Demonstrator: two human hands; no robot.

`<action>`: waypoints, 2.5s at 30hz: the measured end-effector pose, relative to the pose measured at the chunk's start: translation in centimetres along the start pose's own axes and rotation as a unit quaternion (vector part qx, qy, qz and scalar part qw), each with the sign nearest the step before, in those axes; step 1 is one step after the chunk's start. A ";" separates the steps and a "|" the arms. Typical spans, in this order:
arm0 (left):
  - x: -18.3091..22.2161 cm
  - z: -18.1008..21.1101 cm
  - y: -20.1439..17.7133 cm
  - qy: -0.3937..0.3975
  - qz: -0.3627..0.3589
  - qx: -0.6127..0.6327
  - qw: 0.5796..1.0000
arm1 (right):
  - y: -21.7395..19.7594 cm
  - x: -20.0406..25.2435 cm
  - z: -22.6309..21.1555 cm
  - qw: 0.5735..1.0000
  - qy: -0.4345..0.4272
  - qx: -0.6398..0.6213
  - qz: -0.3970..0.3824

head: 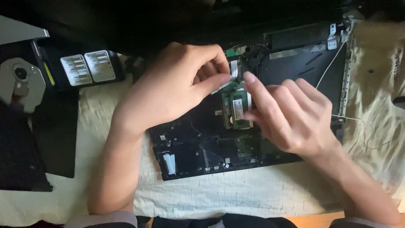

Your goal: Disassembling a laptop by unscrewing internal components, removing the optical drive, and disconnecting internal cables.

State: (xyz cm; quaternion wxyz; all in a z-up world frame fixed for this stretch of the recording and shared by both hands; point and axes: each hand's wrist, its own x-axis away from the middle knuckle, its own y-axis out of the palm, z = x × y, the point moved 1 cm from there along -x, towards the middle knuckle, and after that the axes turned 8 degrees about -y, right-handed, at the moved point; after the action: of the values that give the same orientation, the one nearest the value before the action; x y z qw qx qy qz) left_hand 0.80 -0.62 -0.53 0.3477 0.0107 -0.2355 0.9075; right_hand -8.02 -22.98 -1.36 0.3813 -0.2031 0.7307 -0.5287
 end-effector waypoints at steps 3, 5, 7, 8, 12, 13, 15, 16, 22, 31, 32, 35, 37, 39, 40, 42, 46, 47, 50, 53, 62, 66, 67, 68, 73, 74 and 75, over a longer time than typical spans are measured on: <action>0.0 -0.1 0.0 0.003 0.007 -0.005 1.000 | 0.9 0.9 -0.2 1.000 0.006 -0.001 0.013; 0.0 -0.2 0.0 0.011 0.011 -0.002 1.000 | 2.2 2.2 0.7 0.999 0.004 -0.003 0.041; 0.0 -0.3 0.0 0.019 0.015 0.000 1.000 | 2.3 2.1 0.9 0.998 0.003 -0.004 0.069; 0.0 -0.4 0.0 0.018 0.019 -0.002 1.000 | 1.7 1.2 0.7 0.997 0.017 -0.018 0.071; 0.1 -0.2 0.0 -0.001 0.019 -0.008 1.000 | 0.7 0.0 0.4 0.998 0.031 -0.024 0.040; 0.1 -0.3 0.1 -0.002 0.022 -0.008 1.000 | 0.8 0.2 0.5 0.999 0.029 -0.025 0.039; 0.1 -0.5 0.3 0.009 0.027 0.004 1.000 | 0.9 0.6 0.7 0.999 0.036 -0.016 0.017; 0.1 -0.6 0.3 0.008 0.029 0.004 1.000 | 0.9 0.6 0.7 0.999 0.033 -0.017 0.016; 0.2 -0.8 0.4 0.009 0.043 -0.010 0.999 | 1.4 0.6 0.4 0.998 0.029 -0.030 -0.038; 0.2 -1.3 0.7 0.018 0.056 -0.011 0.998 | 1.7 0.6 0.6 0.990 0.062 -0.126 -0.006; 0.2 -1.3 0.7 0.008 0.053 -0.006 0.999 | 1.9 0.9 0.8 0.991 0.070 -0.112 0.000; 0.2 -1.3 0.8 0.005 0.055 -0.006 0.998 | 1.9 1.1 1.0 0.990 0.094 -0.101 0.008; 0.2 -1.4 0.9 0.014 0.059 -0.012 0.998 | 1.6 0.8 0.9 0.988 0.110 -0.105 0.011; 0.2 -1.3 0.9 0.008 0.064 -0.020 0.998 | 1.4 0.2 0.5 0.986 0.076 -0.145 -0.002; 0.2 -1.4 0.9 0.007 0.065 -0.019 0.998 | 1.6 0.3 0.6 0.986 0.076 -0.146 -0.002; 0.2 -1.5 0.9 0.014 0.066 -0.026 0.997 | 1.8 0.6 0.8 0.990 0.088 -0.111 0.011; 0.2 -1.4 0.8 0.014 0.064 -0.010 0.998 | 1.3 0.4 0.6 0.991 0.101 -0.086 0.020; 0.1 -1.4 0.8 0.015 0.063 -0.007 0.998 | 1.4 0.3 0.5 0.991 0.081 -0.103 0.020; 0.1 -1.6 0.9 0.015 0.060 -0.009 0.998 | 1.8 1.1 1.0 0.984 0.089 -0.153 0.013; 0.2 -1.7 1.0 0.021 0.067 -0.021 0.997 | 2.0 3.1 2.3 0.969 0.159 -0.181 0.059; 0.3 -1.3 0.8 0.010 0.052 -0.016 0.998 | -1.3 5.7 4.0 0.890 0.351 -0.255 0.143; 0.3 -1.2 0.7 -0.008 0.045 -0.012 0.999 | -2.1 9.8 5.5 0.923 0.362 -0.119 0.058; 0.3 -1.0 0.6 -0.005 0.042 -0.013 0.999 | -2.4 9.5 5.8 0.922 0.364 -0.117 0.061; 0.2 -0.9 0.6 -0.011 0.040 -0.015 0.999 | -2.6 9.3 6.0 0.934 0.337 -0.107 0.046; 0.2 -0.7 0.4 -0.021 0.027 -0.023 0.999 | -2.8 8.7 7.6 0.941 0.307 -0.142 0.024; 0.1 -0.6 0.4 -0.020 0.025 -0.022 0.999 | -3.0 8.3 7.6 0.955 0.250 -0.157 0.031; 0.1 -0.6 0.4 -0.019 0.024 -0.020 0.999 | -3.1 7.9 7.7 0.966 0.192 -0.172 0.037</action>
State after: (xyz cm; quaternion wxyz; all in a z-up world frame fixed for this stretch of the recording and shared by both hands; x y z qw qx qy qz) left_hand 0.56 -0.61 -1.23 0.3218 0.0151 -0.2607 0.9101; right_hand -7.37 -34.38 -2.31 0.2127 -0.1327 0.8771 -0.4096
